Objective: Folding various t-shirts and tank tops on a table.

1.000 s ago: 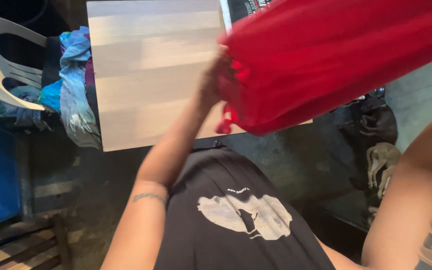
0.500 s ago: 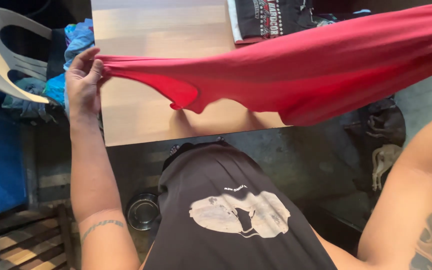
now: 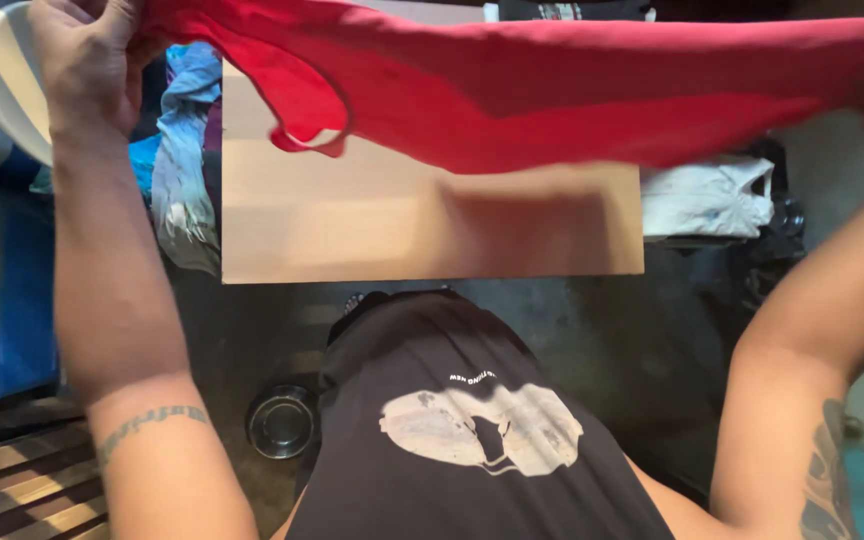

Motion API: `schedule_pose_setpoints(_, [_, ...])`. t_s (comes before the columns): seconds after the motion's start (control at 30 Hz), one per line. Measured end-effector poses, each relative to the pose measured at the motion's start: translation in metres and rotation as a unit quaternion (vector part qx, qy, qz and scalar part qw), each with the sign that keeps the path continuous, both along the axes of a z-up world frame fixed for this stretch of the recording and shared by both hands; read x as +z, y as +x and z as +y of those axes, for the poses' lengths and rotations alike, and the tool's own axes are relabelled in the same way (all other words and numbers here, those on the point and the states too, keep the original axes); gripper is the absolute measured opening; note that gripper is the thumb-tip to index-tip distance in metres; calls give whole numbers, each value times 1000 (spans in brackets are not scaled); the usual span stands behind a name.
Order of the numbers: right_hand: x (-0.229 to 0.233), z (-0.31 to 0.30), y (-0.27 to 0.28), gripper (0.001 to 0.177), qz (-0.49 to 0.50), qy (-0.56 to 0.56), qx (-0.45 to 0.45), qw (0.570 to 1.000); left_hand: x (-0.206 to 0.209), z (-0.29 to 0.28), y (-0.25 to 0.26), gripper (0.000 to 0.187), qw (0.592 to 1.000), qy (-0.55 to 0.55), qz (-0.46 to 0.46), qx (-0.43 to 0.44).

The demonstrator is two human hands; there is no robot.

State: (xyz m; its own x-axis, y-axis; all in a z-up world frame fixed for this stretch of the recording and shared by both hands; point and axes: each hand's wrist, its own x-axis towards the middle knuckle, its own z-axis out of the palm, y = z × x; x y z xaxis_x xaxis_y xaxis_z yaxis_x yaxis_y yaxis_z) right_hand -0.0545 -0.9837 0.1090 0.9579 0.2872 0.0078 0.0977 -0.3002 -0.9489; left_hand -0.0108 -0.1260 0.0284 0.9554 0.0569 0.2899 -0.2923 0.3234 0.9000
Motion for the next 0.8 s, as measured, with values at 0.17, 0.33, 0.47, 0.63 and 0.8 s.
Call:
schedule_pose_setpoints(0.17, [-78, -3, 22, 52, 124, 115, -142, 975, -23, 20, 24, 12, 998, 49, 24, 39])
schedule_pose_setpoints(0.33, [-105, 34, 19, 47, 128, 177, -173, 961, -15, 18, 22, 13, 995, 44, 65, 56])
schedule_pose_setpoints(0.47, [-123, 73, 20, 51, 158, 179, -142, 961, -71, 44, 37, 18, 988, 78, 93, 94])
schedule_pose_setpoints(0.63, [-162, 48, 50, 19, 102, 247, -207, 941, -120, 76, 55, 19, 969, 178, 108, 132])
schedule_pose_setpoints(0.8, [-135, 69, 87, 8, 73, 149, -295, 941, -128, 69, 88, 16, 915, 333, 152, 172])
